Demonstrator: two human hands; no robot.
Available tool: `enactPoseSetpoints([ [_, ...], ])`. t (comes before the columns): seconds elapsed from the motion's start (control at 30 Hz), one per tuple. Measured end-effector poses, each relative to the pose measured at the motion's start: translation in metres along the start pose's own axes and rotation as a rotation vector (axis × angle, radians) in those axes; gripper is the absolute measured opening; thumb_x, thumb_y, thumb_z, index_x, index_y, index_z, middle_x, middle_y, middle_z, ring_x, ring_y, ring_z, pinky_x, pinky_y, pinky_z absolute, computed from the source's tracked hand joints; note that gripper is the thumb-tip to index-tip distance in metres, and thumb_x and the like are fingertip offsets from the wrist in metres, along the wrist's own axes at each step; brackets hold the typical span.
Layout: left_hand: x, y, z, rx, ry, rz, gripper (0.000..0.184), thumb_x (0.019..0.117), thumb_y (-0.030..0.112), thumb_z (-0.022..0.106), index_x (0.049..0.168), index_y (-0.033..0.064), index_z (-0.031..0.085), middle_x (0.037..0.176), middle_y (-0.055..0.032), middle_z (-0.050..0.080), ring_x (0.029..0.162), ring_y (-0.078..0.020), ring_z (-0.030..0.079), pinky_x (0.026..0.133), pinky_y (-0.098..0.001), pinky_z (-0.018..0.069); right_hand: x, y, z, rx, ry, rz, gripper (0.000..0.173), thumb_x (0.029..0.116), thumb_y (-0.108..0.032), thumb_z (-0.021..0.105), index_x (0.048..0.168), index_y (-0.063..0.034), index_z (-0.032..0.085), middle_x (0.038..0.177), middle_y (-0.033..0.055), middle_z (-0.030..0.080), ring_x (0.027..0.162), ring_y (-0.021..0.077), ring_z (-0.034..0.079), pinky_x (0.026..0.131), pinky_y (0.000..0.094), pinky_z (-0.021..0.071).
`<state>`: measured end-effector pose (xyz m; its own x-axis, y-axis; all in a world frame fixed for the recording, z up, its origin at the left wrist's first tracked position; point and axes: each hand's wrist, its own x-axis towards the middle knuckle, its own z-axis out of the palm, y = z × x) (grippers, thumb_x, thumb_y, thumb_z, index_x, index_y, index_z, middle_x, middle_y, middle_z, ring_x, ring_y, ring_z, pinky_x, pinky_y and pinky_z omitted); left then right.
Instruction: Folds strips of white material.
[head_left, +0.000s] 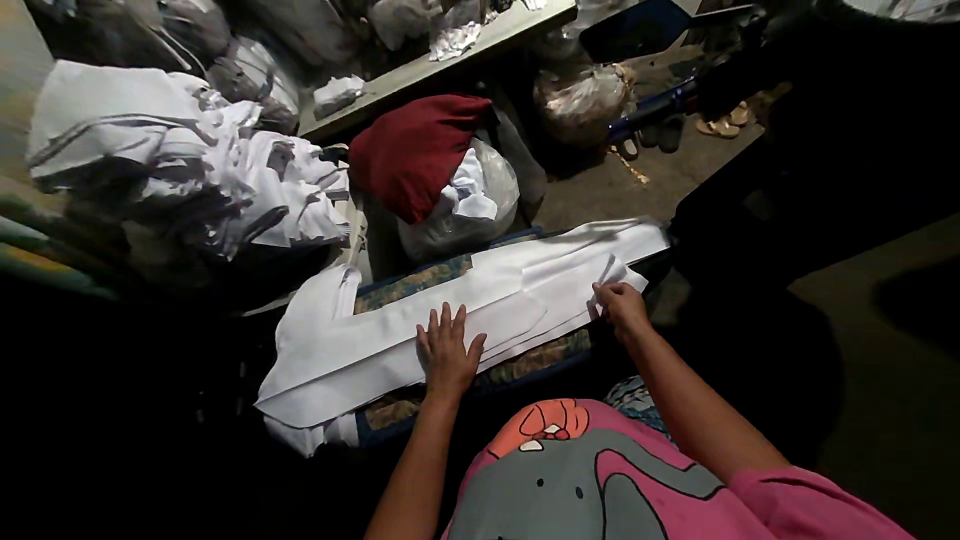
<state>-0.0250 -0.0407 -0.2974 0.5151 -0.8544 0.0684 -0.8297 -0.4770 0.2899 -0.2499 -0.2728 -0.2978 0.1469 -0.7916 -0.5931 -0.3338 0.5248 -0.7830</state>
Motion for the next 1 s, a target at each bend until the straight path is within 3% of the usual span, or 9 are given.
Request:
enactPoseSetpoints([
  [0.1, 0.003, 0.001, -0.001, 0.001, 0.007, -0.013, 0.070, 0.1026, 0.058, 0.040, 0.153, 0.0101, 0.048, 0.160, -0.0217, 0.039, 0.150, -0.0477, 0.029, 0.119, -0.0725, 0.0102, -0.002, -0.006, -0.001, 0.026, 0.038, -0.079, 0.024, 0.1033, -0.017, 0.061, 0.114, 0.0047, 0.061, 0.096, 0.0142, 0.060, 0.076, 0.0180, 0.058, 0.071, 0.0351, 0.0517],
  [0.2, 0.004, -0.004, -0.004, 0.003, 0.056, -0.066, 0.073, 0.1028, 0.060, 0.037, 0.153, 0.0092, 0.048, 0.159, -0.0228, 0.040, 0.150, -0.0480, 0.031, 0.119, -0.0724, 0.0110, -0.008, -0.013, -0.007, 0.112, 0.063, -0.139, 0.023, 0.1040, -0.014, 0.059, 0.114, 0.0062, 0.058, 0.097, 0.0143, 0.058, 0.073, 0.0170, 0.058, 0.067, 0.0327, 0.0531],
  [0.37, 0.000, -0.026, -0.020, 0.008, 0.170, -0.205, 0.069, 0.1050, 0.052, 0.040, 0.151, 0.0017, 0.048, 0.158, -0.0292, 0.039, 0.148, -0.0524, 0.030, 0.120, -0.0715, 0.0110, -0.005, -0.001, -0.009, 0.201, 0.093, -0.024, 0.056, 0.0994, -0.012, 0.067, 0.143, 0.0061, 0.036, 0.124, 0.0258, 0.053, 0.092, 0.0291, 0.068, 0.077, 0.0409, 0.0606],
  [0.5, -0.010, -0.058, -0.038, 0.072, 0.269, -0.340, 0.073, 0.1039, 0.051, 0.043, 0.152, -0.0038, 0.044, 0.158, -0.0355, 0.033, 0.148, -0.0575, 0.025, 0.120, -0.0722, 0.0073, -0.006, 0.011, -0.005, 0.177, 0.179, -0.040, 0.068, 0.0949, -0.009, 0.071, 0.147, 0.0054, 0.030, 0.125, 0.0261, 0.051, 0.092, 0.0291, 0.063, 0.077, 0.0423, 0.0575],
  [0.6, -0.016, -0.066, -0.055, 0.077, 0.262, -0.419, 0.075, 0.1028, 0.049, 0.050, 0.154, -0.0053, 0.039, 0.160, -0.0374, 0.027, 0.149, -0.0591, 0.020, 0.120, -0.0711, 0.0065, -0.018, 0.010, -0.002, 0.249, 0.152, -0.006, 0.066, 0.0979, -0.007, 0.067, 0.149, 0.0060, 0.026, 0.129, 0.0273, 0.051, 0.098, 0.0298, 0.066, 0.081, 0.0420, 0.0592],
  [0.67, -0.017, -0.065, -0.057, 0.049, 0.273, -0.397, 0.076, 0.1014, 0.047, 0.052, 0.154, -0.0066, 0.038, 0.159, -0.0383, 0.026, 0.148, -0.0602, 0.020, 0.120, -0.0706, 0.0075, -0.022, 0.003, 0.001, 0.337, 0.118, 0.052, 0.059, 0.1018, -0.008, 0.061, 0.147, 0.0064, 0.027, 0.120, 0.0255, 0.055, 0.084, 0.0254, 0.069, 0.073, 0.0374, 0.0608],
  [0.8, -0.008, -0.051, -0.041, -0.010, 0.260, -0.280, 0.077, 0.0997, 0.051, 0.052, 0.152, -0.0054, 0.042, 0.159, -0.0375, 0.029, 0.148, -0.0593, 0.022, 0.119, -0.0715, 0.0085, -0.016, -0.009, 0.007, 0.344, 0.057, 0.153, 0.042, 0.1035, -0.018, 0.062, 0.133, 0.0049, 0.044, 0.091, 0.0151, 0.059, 0.060, 0.0170, 0.062, 0.055, 0.0302, 0.0563],
  [0.87, -0.003, -0.045, -0.035, -0.011, 0.242, -0.302, 0.076, 0.1002, 0.051, 0.051, 0.153, -0.0039, 0.042, 0.159, -0.0361, 0.029, 0.149, -0.0571, 0.023, 0.119, -0.0713, 0.0084, -0.012, -0.013, 0.011, 0.278, 0.029, 0.178, 0.041, 0.1025, -0.025, 0.064, 0.128, 0.0030, 0.049, 0.085, 0.0111, 0.059, 0.058, 0.0140, 0.058, 0.053, 0.0277, 0.0525],
  [1.0, -0.005, -0.050, -0.036, 0.056, 0.247, -0.400, 0.077, 0.1010, 0.053, 0.049, 0.153, -0.0023, 0.042, 0.159, -0.0356, 0.030, 0.148, -0.0579, 0.023, 0.119, -0.0714, 0.0068, -0.012, -0.013, 0.018, 0.141, 0.016, 0.122, 0.035, 0.1038, -0.024, 0.061, 0.122, 0.0047, 0.052, 0.090, 0.0110, 0.056, 0.067, 0.0141, 0.054, 0.060, 0.0296, 0.0493],
])
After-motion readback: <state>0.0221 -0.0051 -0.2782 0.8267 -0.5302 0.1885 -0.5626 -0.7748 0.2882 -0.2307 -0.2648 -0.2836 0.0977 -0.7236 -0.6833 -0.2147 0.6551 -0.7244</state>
